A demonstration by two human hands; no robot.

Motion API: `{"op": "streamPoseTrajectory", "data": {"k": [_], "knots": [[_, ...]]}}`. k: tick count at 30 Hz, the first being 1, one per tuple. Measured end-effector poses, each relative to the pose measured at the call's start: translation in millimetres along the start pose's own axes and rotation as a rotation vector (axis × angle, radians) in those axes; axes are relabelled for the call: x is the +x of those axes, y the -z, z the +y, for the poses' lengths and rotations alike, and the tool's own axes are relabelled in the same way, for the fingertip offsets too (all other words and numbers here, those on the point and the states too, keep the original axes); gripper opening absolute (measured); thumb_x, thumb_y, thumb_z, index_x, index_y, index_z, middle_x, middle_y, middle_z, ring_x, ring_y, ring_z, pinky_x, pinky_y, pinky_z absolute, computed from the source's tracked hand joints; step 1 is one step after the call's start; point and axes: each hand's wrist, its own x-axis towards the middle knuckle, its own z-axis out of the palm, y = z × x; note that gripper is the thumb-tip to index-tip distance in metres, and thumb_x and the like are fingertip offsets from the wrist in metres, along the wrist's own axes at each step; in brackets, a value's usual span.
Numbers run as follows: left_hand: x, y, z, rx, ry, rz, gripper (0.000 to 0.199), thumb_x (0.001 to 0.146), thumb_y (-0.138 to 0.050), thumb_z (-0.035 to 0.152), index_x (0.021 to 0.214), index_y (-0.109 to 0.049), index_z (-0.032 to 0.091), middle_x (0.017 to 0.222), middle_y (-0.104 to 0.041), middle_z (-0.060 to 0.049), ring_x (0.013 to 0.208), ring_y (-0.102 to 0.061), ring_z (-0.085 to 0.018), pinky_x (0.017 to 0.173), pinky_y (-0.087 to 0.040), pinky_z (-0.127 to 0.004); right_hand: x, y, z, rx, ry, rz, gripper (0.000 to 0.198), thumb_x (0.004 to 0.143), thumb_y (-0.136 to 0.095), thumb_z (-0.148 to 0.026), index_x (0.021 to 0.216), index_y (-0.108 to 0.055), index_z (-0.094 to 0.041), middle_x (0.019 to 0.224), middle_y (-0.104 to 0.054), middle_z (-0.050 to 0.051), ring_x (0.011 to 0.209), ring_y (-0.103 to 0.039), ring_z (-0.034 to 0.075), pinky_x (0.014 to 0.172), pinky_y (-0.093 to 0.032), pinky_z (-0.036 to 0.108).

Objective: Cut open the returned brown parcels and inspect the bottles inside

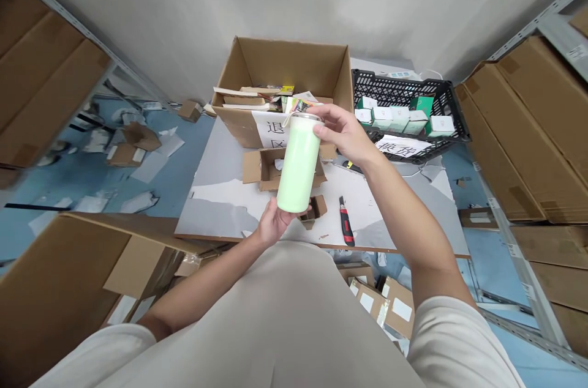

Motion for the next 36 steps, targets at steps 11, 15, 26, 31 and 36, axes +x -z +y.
{"op": "streamPoseTrajectory", "data": {"k": [11, 15, 26, 31, 36], "knots": [[4, 1, -8, 0.183, -0.164, 0.205, 0.077, 0.071, -0.073, 0.056, 0.131, -0.033, 0.028, 0.127, -0.059, -0.011, 0.112, -0.063, -0.023, 0.099, -0.048, -0.046, 5, -5, 19, -0.17, -0.006, 0.104, 0.054, 0.078, -0.059, -0.066, 0.116, -0.058, -0.029, 0.119, -0.06, 0.005, 0.107, -0.057, 0.023, 0.085, -0.053, 0.04], [2, -1, -3, 0.028, -0.074, 0.099, 0.069, 0.077, -0.052, 0.073, 0.126, -0.045, 0.025, 0.121, -0.064, -0.011, 0.109, -0.065, -0.028, 0.096, -0.05, -0.05, 3, 3, 13, -0.264, 0.02, 0.056, 0.061, 0.076, -0.056, -0.072, 0.119, -0.056, -0.028, 0.133, -0.05, 0.007, 0.119, -0.051, 0.027, 0.09, -0.05, 0.045], [8, 6, -6, 0.089, -0.054, 0.213, 0.074, 0.079, -0.052, 0.071, 0.138, -0.038, 0.029, 0.14, -0.051, -0.012, 0.114, -0.062, -0.027, 0.092, -0.053, -0.043, 10, -5, 25, -0.144, -0.038, 0.098, 0.052, 0.074, -0.061, -0.071, 0.102, -0.06, -0.027, 0.111, -0.062, 0.004, 0.102, -0.059, 0.022, 0.081, -0.054, 0.04], [13, 11, -5, 0.167, -0.123, 0.193, 0.084, 0.068, -0.075, 0.058, 0.136, -0.034, 0.031, 0.137, -0.052, -0.011, 0.104, -0.066, -0.023, 0.089, -0.055, -0.041, 9, -5, 15, -0.177, -0.042, 0.116, 0.051, 0.077, -0.06, -0.068, 0.105, -0.062, -0.026, 0.113, -0.062, 0.005, 0.108, -0.057, 0.024, 0.089, -0.051, 0.042], [11, 12, -2, 0.018, -0.09, 0.061, 0.074, 0.069, -0.06, 0.075, 0.114, -0.057, 0.016, 0.105, -0.068, -0.013, 0.097, -0.068, -0.028, 0.078, -0.057, -0.041, 4, -1, 3, 0.07, -0.088, -0.014, 0.052, 0.081, -0.052, -0.069, 0.113, -0.06, -0.029, 0.124, -0.06, 0.004, 0.113, -0.057, 0.024, 0.084, -0.053, 0.042]]}}
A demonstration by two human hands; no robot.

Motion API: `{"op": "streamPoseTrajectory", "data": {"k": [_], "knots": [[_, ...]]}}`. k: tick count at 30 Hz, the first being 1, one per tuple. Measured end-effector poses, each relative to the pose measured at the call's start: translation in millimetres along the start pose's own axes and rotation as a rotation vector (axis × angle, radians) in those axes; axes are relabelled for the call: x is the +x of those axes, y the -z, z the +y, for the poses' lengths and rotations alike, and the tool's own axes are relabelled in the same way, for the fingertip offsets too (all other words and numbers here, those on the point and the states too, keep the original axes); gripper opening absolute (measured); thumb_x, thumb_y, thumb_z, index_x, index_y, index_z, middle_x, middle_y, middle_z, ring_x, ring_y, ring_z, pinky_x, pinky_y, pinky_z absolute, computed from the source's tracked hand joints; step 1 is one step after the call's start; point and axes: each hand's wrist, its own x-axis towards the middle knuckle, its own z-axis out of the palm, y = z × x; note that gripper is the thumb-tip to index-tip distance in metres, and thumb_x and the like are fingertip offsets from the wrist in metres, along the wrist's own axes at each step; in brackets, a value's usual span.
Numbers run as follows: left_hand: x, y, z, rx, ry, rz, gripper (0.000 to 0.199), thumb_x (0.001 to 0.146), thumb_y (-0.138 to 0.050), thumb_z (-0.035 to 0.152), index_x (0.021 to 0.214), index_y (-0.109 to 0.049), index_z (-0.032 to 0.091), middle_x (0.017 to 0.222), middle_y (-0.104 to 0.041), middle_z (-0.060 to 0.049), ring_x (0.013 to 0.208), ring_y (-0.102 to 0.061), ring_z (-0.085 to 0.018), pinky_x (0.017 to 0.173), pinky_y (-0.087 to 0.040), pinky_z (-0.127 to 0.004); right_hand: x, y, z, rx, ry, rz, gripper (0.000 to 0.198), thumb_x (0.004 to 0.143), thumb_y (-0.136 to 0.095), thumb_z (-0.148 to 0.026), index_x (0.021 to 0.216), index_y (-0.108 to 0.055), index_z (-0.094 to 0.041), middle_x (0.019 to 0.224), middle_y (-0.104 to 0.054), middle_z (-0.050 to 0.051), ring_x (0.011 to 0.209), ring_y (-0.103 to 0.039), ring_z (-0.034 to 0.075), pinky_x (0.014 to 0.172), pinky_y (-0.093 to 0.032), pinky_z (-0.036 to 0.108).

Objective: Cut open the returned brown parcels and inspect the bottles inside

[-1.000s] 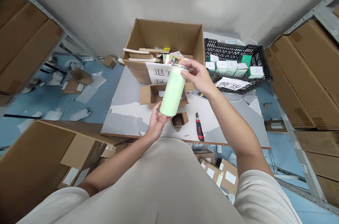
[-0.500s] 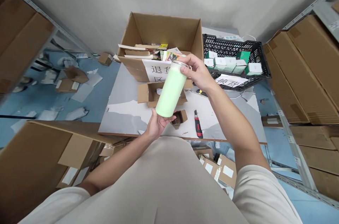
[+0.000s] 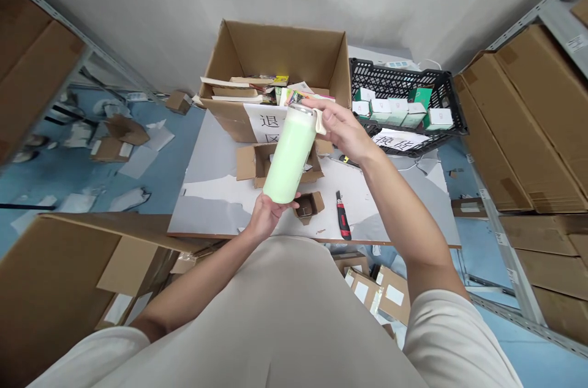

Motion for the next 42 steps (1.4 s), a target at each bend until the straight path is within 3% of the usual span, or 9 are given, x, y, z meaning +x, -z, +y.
{"op": "streamPoseTrajectory", "data": {"k": [6, 11, 17, 23, 26, 30, 34, 37, 42], "knots": [[-3, -2, -2, -0.052, 0.082, 0.042, 0.078, 0.068, -0.055, 0.079, 0.11, -0.064, 0.013, 0.116, -0.067, -0.017, 0.105, -0.065, -0.031, 0.086, -0.055, -0.045, 3, -2, 9, 0.12, -0.056, 0.021, 0.04, 0.079, -0.064, -0.06, 0.103, -0.059, -0.027, 0.112, -0.062, 0.001, 0.095, -0.061, 0.018, 0.072, -0.055, 0.032], [-2, 2, -7, -0.04, 0.131, 0.135, 0.073, 0.072, -0.055, 0.076, 0.109, -0.061, 0.013, 0.106, -0.071, -0.015, 0.094, -0.069, -0.028, 0.088, -0.053, -0.045, 6, -3, 16, 0.118, -0.087, 0.017, 0.037, 0.081, -0.064, -0.055, 0.104, -0.058, -0.027, 0.11, -0.062, 0.002, 0.094, -0.06, 0.017, 0.071, -0.054, 0.031], [-2, 7, -8, -0.019, 0.137, 0.114, 0.07, 0.069, -0.072, 0.061, 0.121, -0.048, 0.022, 0.116, -0.066, -0.01, 0.088, -0.071, -0.022, 0.086, -0.052, -0.039, 1, -2, 20, 0.093, -0.074, 0.022, 0.042, 0.076, -0.07, -0.053, 0.105, -0.056, -0.025, 0.111, -0.061, 0.004, 0.096, -0.06, 0.017, 0.075, -0.052, 0.031], [0, 11, -14, 0.041, 0.162, 0.075, 0.071, 0.074, -0.065, 0.065, 0.126, -0.044, 0.022, 0.12, -0.064, -0.011, 0.09, -0.07, -0.022, 0.087, -0.051, -0.038, -5, 5, 18, 0.091, -0.141, -0.056, 0.044, 0.074, -0.073, -0.051, 0.104, -0.054, -0.025, 0.111, -0.06, 0.003, 0.088, -0.059, 0.015, 0.065, -0.05, 0.026], [5, 18, -18, 0.204, 0.085, 0.031, 0.073, 0.078, -0.057, 0.068, 0.132, -0.041, 0.021, 0.129, -0.058, -0.014, 0.107, -0.065, -0.026, 0.089, -0.05, -0.039, -11, 7, 14, 0.053, -0.137, -0.043, 0.045, 0.071, -0.077, -0.046, 0.102, -0.054, -0.024, 0.098, -0.061, 0.001, 0.078, -0.057, 0.013, 0.062, -0.049, 0.025], [10, 31, -25, 0.758, -0.086, -0.086, 0.079, 0.071, -0.071, 0.057, 0.134, -0.044, 0.019, 0.132, -0.056, -0.014, 0.121, -0.053, -0.03, 0.099, -0.045, -0.045, -40, 9, 15, -0.028, -0.079, 0.082, 0.046, 0.065, -0.082, -0.042, 0.098, -0.055, -0.025, 0.096, -0.061, 0.001, 0.083, -0.058, 0.016, 0.067, -0.05, 0.027], [10, 44, -40, 1.232, -0.198, -0.186, 0.058, 0.075, -0.071, 0.045, 0.124, -0.056, 0.019, 0.132, -0.057, -0.014, 0.124, -0.051, -0.033, 0.105, -0.04, -0.051, -88, 12, 32, -0.101, -0.084, 0.294, 0.043, 0.065, -0.082, -0.039, 0.096, -0.055, -0.026, 0.1, -0.061, 0.003, 0.091, -0.059, 0.017, 0.076, -0.05, 0.03], [8, 54, -54, 1.338, -0.212, -0.19, 0.051, 0.079, -0.067, 0.044, 0.12, -0.059, 0.015, 0.135, -0.054, -0.017, 0.125, -0.051, -0.033, 0.103, -0.043, -0.05, -119, 9, 53, -0.086, -0.123, 0.411, 0.042, 0.064, -0.082, -0.037, 0.095, -0.055, -0.027, 0.097, -0.06, 0.001, 0.091, -0.059, 0.017, 0.08, -0.05, 0.031], [8, 63, -64, 1.287, -0.193, -0.189, 0.063, 0.076, -0.071, 0.041, 0.13, -0.049, 0.018, 0.13, -0.057, -0.014, 0.12, -0.056, -0.029, 0.102, -0.047, -0.046, -144, -9, 77, -0.062, -0.17, 0.484, 0.041, 0.064, -0.081, -0.033, 0.095, -0.054, -0.027, 0.094, -0.058, 0.0, 0.086, -0.056, 0.014, 0.076, -0.05, 0.029]]}}
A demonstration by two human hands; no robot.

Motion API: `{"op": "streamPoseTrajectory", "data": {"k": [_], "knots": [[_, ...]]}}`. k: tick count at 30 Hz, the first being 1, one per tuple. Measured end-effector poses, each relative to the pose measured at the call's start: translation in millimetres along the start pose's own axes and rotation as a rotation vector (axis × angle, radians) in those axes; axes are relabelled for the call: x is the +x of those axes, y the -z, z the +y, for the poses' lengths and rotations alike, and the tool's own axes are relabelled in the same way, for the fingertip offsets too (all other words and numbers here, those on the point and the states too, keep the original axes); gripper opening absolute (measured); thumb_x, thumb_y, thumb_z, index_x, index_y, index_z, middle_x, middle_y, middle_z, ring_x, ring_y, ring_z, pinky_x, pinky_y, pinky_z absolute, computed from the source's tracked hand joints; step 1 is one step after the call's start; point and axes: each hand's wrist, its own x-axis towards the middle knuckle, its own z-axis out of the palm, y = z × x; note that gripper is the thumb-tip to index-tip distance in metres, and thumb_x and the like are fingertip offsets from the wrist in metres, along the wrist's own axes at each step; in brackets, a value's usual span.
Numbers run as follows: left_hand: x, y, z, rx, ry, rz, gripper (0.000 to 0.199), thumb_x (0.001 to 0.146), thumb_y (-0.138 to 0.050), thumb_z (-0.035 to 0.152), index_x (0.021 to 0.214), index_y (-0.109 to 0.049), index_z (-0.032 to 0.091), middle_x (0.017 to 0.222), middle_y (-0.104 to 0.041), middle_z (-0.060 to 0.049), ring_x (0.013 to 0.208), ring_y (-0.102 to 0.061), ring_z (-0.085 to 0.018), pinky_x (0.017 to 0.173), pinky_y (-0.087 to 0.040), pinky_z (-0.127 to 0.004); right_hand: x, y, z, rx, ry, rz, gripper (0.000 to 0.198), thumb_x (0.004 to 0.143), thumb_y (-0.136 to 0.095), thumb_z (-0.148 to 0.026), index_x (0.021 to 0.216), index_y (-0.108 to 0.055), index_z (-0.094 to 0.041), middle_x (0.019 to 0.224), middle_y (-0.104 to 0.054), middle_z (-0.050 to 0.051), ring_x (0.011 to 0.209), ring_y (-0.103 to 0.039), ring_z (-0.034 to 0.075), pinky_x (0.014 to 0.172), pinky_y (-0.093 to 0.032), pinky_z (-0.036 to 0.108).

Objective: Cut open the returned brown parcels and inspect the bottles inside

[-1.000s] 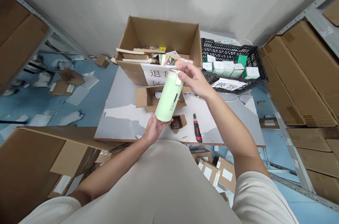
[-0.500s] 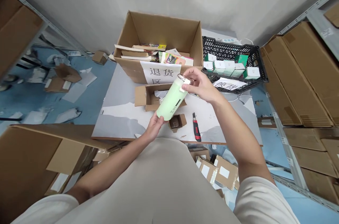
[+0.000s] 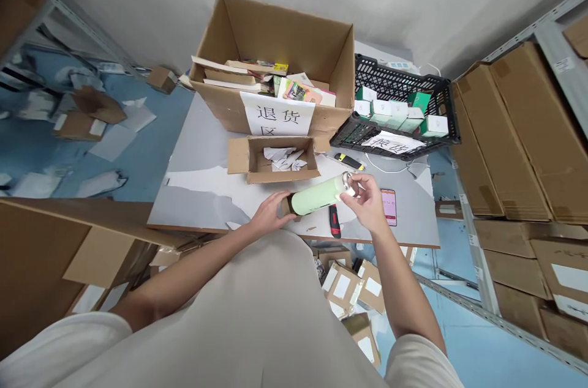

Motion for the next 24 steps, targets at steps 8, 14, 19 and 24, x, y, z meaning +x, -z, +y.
{"op": "streamPoseTrajectory", "data": {"k": [8, 14, 19, 24], "knots": [[-1, -6, -10, -0.138, -0.026, 0.02, 0.063, 0.07, -0.077, 0.045, 0.123, -0.054, 0.02, 0.13, -0.058, -0.013, 0.122, -0.055, -0.028, 0.106, -0.043, -0.047, -24, -30, -4, -0.187, -0.128, -0.001, 0.044, 0.067, -0.073, -0.028, 0.103, -0.047, -0.026, 0.095, -0.054, 0.0, 0.073, -0.049, 0.011, 0.055, -0.044, 0.02], [-3, -8, -17, -0.158, -0.055, 0.037, 0.058, 0.074, -0.073, 0.046, 0.123, -0.056, 0.02, 0.128, -0.06, -0.014, 0.121, -0.056, -0.029, 0.105, -0.044, -0.048, -26, -39, -24, -0.462, -0.025, -0.064, 0.043, 0.069, -0.07, -0.031, 0.107, -0.051, -0.026, 0.087, -0.052, -0.001, 0.065, -0.047, 0.012, 0.059, -0.048, 0.026], [1, -12, -12, -0.183, -0.061, 0.058, 0.056, 0.074, -0.072, 0.045, 0.121, -0.056, 0.019, 0.127, -0.06, -0.015, 0.12, -0.057, -0.031, 0.104, -0.044, -0.05, -31, -59, -14, -0.736, 0.068, -0.224, 0.041, 0.074, -0.064, -0.036, 0.111, -0.052, -0.025, 0.102, -0.058, 0.008, 0.076, -0.055, 0.021, 0.065, -0.048, 0.034], [2, -13, -10, -0.164, -0.055, 0.042, 0.056, 0.072, -0.073, 0.042, 0.119, -0.055, 0.019, 0.124, -0.061, -0.014, 0.118, -0.058, -0.03, 0.101, -0.045, -0.048, -31, -97, 19, -1.106, -0.018, -0.378, 0.038, 0.077, -0.062, -0.04, 0.109, -0.055, -0.02, 0.099, -0.061, 0.015, 0.09, -0.052, 0.032, 0.073, -0.043, 0.041]]}}
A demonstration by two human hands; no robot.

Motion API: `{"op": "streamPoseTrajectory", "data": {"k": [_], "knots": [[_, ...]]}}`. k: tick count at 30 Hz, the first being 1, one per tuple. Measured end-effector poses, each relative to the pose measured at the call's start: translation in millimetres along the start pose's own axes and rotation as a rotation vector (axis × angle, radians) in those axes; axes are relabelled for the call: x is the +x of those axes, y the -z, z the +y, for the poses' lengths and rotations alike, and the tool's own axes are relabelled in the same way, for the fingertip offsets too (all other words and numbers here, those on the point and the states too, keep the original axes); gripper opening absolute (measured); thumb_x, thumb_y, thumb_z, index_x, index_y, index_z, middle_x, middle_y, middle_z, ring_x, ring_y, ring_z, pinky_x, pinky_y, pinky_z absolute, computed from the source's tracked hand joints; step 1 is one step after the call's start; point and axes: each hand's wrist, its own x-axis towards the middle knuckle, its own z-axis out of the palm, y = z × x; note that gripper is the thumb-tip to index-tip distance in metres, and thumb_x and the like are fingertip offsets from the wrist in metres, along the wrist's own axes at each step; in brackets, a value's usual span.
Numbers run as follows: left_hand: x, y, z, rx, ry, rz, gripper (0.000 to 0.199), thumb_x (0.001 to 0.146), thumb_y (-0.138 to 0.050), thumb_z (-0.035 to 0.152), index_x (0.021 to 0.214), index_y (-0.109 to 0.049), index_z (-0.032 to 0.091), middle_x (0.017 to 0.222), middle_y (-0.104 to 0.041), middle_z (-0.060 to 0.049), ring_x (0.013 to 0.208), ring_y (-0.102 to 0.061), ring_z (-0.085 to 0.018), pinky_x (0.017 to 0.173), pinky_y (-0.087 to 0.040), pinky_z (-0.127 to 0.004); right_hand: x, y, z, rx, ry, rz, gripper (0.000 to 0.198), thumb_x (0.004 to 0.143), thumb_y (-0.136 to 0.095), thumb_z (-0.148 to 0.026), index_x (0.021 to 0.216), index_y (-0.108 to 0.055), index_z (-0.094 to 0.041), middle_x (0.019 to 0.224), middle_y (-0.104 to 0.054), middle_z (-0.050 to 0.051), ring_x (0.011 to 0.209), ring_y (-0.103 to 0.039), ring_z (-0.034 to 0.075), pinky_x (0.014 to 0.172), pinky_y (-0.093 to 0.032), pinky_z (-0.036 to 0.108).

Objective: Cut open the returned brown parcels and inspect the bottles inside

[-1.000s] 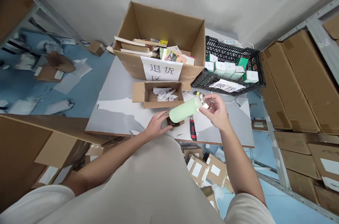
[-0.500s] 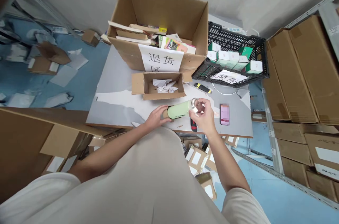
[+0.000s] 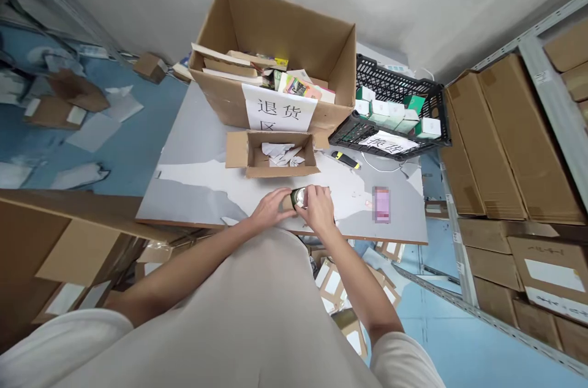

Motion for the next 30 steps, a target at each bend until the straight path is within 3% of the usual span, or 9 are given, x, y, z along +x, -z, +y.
{"op": "streamPoseTrajectory", "data": {"k": [5, 8, 12, 14, 16, 18, 21, 26, 30], "knots": [[-1, -2, -4, -0.008, 0.035, -0.026, 0.06, 0.068, -0.077, 0.041, 0.119, -0.053, 0.02, 0.117, -0.063, -0.011, 0.109, -0.062, -0.029, 0.095, -0.048, -0.045, 20, -24, -11, -0.142, -0.002, -0.18, 0.033, 0.079, -0.065, -0.035, 0.107, -0.058, -0.019, 0.103, -0.062, 0.019, 0.099, -0.051, 0.035, 0.081, -0.038, 0.047], [1, 2, -3, -0.044, 0.033, -0.048, 0.063, 0.066, -0.078, 0.041, 0.12, -0.051, 0.02, 0.117, -0.063, -0.011, 0.108, -0.062, -0.029, 0.094, -0.048, -0.044, 22, -20, -9, -0.124, 0.032, -0.207, 0.034, 0.078, -0.068, -0.035, 0.106, -0.059, -0.019, 0.104, -0.063, 0.019, 0.1, -0.052, 0.033, 0.083, -0.04, 0.047], [6, 14, -2, -0.123, 0.077, -0.041, 0.063, 0.067, -0.077, 0.036, 0.121, -0.049, 0.022, 0.118, -0.062, -0.01, 0.111, -0.06, -0.027, 0.095, -0.048, -0.043, 9, -3, 11, 0.114, 0.236, -0.155, 0.033, 0.082, -0.064, -0.038, 0.11, -0.059, -0.021, 0.121, -0.06, 0.016, 0.111, -0.053, 0.03, 0.092, -0.043, 0.046], [9, 17, -3, -0.175, 0.109, -0.036, 0.064, 0.066, -0.077, 0.033, 0.123, -0.048, 0.022, 0.123, -0.06, -0.01, 0.115, -0.058, -0.028, 0.094, -0.049, -0.044, -2, -3, 26, 0.258, 0.156, 0.02, 0.037, 0.084, -0.061, -0.041, 0.115, -0.058, -0.022, 0.132, -0.054, 0.016, 0.12, -0.05, 0.031, 0.097, -0.042, 0.049], [9, 15, -3, -0.259, 0.159, 0.004, 0.073, 0.063, -0.08, 0.034, 0.126, -0.046, 0.022, 0.13, -0.055, -0.013, 0.115, -0.057, -0.027, 0.093, -0.05, -0.045, -13, -13, 38, 0.413, -0.03, 0.165, 0.05, 0.082, -0.062, -0.046, 0.124, -0.053, -0.02, 0.136, -0.051, 0.018, 0.121, -0.051, 0.032, 0.097, -0.044, 0.052], [6, 7, -4, -0.391, 0.223, 0.074, 0.087, 0.058, -0.084, 0.037, 0.131, -0.039, 0.022, 0.137, -0.048, -0.016, 0.111, -0.059, -0.025, 0.093, -0.05, -0.045, -21, -31, 45, 0.596, -0.156, 0.173, 0.062, 0.079, -0.063, -0.05, 0.131, -0.047, -0.019, 0.132, -0.055, 0.018, 0.114, -0.057, 0.03, 0.093, -0.049, 0.049], [-7, -5, -4, -0.515, 0.269, 0.146, 0.097, 0.054, -0.086, 0.044, 0.133, -0.035, 0.022, 0.141, -0.043, -0.019, 0.115, -0.058, -0.025, 0.098, -0.048, -0.047, -30, -59, 43, 0.726, -0.139, 0.111, 0.055, 0.082, -0.062, -0.047, 0.128, -0.048, -0.02, 0.122, -0.062, 0.015, 0.105, -0.063, 0.026, 0.091, -0.052, 0.045], [-22, -1, -5, -0.191, 0.07, 0.015, 0.08, 0.051, -0.087, 0.049, 0.118, -0.054, 0.019, 0.145, -0.036, -0.02, 0.138, -0.037, -0.035, 0.11, -0.036, -0.054, -39, -74, 37, 0.623, 0.026, 0.151, 0.04, 0.09, -0.051, -0.039, 0.125, -0.053, -0.019, 0.132, -0.055, 0.018, 0.124, -0.053, 0.027, 0.102, -0.046, 0.046], [-9, 8, -2, 0.015, -0.025, -0.122, 0.054, 0.072, -0.075, 0.044, 0.117, -0.057, 0.02, 0.148, -0.037, -0.018, 0.139, -0.037, -0.032, 0.11, -0.036, -0.053, -36, -70, 49, 0.556, 0.214, 0.091, 0.046, 0.082, -0.065, -0.041, 0.122, -0.057, -0.019, 0.15, -0.037, 0.019, 0.14, -0.035, 0.03, 0.109, -0.038, 0.05]]}}
